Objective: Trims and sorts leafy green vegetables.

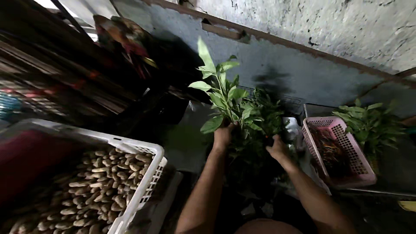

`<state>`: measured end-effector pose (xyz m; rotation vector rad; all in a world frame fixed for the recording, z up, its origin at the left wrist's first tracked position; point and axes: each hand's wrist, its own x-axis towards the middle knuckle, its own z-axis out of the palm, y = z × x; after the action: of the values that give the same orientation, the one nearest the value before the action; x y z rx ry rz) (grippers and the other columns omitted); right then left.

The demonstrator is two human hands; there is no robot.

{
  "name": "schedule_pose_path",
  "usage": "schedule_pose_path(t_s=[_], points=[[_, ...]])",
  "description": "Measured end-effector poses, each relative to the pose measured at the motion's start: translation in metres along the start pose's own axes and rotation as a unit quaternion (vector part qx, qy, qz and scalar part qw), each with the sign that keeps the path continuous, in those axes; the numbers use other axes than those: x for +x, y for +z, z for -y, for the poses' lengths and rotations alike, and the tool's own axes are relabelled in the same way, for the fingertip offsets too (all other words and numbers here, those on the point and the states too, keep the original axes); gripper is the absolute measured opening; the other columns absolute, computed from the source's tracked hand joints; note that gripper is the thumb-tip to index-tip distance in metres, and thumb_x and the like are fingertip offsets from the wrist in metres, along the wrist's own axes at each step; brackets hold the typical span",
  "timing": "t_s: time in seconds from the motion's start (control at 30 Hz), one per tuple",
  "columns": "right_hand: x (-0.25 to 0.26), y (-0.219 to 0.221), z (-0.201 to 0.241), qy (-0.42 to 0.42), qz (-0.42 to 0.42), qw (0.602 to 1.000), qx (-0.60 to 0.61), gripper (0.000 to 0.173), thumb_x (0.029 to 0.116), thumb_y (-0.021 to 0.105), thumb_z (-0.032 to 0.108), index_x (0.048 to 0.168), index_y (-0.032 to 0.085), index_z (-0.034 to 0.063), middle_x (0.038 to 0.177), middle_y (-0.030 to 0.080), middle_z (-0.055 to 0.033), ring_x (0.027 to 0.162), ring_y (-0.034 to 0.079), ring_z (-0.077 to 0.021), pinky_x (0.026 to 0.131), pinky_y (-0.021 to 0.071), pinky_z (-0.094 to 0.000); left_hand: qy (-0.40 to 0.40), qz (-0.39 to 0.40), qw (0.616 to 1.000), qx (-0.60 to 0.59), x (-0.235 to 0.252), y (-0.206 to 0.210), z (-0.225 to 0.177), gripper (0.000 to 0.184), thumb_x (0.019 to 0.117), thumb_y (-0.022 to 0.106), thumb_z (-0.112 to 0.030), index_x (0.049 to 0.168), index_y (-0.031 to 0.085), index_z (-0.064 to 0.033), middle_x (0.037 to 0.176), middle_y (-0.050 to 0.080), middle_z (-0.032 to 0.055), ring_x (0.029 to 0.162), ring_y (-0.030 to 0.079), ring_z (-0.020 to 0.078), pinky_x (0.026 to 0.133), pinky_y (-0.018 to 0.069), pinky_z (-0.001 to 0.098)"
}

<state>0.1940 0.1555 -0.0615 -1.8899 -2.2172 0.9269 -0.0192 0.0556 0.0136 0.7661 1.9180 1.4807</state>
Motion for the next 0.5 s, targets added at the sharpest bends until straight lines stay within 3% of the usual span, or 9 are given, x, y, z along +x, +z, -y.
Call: schedule_pose_path(t_s=[0.1, 0.2, 0.3, 0.4, 0.5], points=[[-0.008, -0.013, -0.045, -0.007, -0.048, 0.999, 0.002, 0.065, 0.0903, 0.071, 0.023, 0.148, 0.045, 0.0083, 0.139, 0.060, -0.0192, 0.123, 0.062, -0.0382, 0.102, 0.0493, -0.0610, 0.016, 0.067, 0.997, -0.038, 0.003, -0.006, -0.012, 0.049, 0.0886, 0.079, -0.011, 0.133, 0.060, -0.0046, 0.120, 0.069, 0.0129, 0.107, 0.068, 0.0203, 0.095, 0.0571, 0.0431], [-0.011, -0.002, -0.099, 0.017, -0.081, 0.996, -0.024, 0.062, 0.0925, 0.067, 0.020, 0.148, 0.046, 0.0031, 0.141, 0.058, -0.0232, 0.125, 0.060, -0.0428, 0.103, 0.0470, -0.0645, 0.005, 0.157, 0.988, -0.003, 0.008, -0.003, -0.007, 0.054, 0.0819, 0.084, -0.008, 0.130, 0.059, -0.0003, 0.118, 0.069, 0.0153, 0.108, 0.068, 0.0225, 0.096, 0.0563, 0.0445], [-0.011, 0.016, -0.135, 0.043, -0.072, 0.995, -0.054, 0.062, 0.0946, 0.066, 0.021, 0.150, 0.045, 0.0013, 0.143, 0.054, -0.0270, 0.127, 0.057, -0.0461, 0.103, 0.0481, -0.0653, -0.006, 0.151, 0.987, -0.055, 0.011, 0.015, 0.013, 0.035, 0.0882, 0.078, -0.006, 0.119, 0.064, 0.0015, 0.106, 0.071, 0.0129, 0.093, 0.070, 0.0187, 0.085, 0.0596, 0.0390], [-0.010, 0.015, -0.123, -0.004, -0.090, 0.996, -0.016, 0.047, 0.1003, 0.060, 0.032, 0.136, 0.060, 0.0016, 0.135, 0.061, -0.0241, 0.127, 0.058, -0.0409, 0.106, 0.0476, -0.0589, -0.025, 0.129, 0.984, -0.122, 0.006, 0.027, 0.029, 0.033, 0.0938, 0.074, -0.013, 0.123, 0.062, -0.0026, 0.106, 0.071, 0.0112, 0.090, 0.069, 0.0182, 0.081, 0.0594, 0.0399], [-0.015, -0.003, -0.075, -0.138, -0.035, 0.972, 0.187, 0.050, 0.1021, 0.062, 0.033, 0.141, 0.056, 0.0013, 0.143, 0.057, -0.0187, 0.135, 0.054, -0.0277, 0.115, 0.0448, -0.0431, -0.038, 0.132, 0.976, -0.169, -0.009, 0.033, 0.033, 0.036, 0.0959, 0.072, -0.025, 0.128, 0.062, -0.0109, 0.107, 0.071, 0.0070, 0.089, 0.069, 0.0168, 0.078, 0.0594, 0.0393]])
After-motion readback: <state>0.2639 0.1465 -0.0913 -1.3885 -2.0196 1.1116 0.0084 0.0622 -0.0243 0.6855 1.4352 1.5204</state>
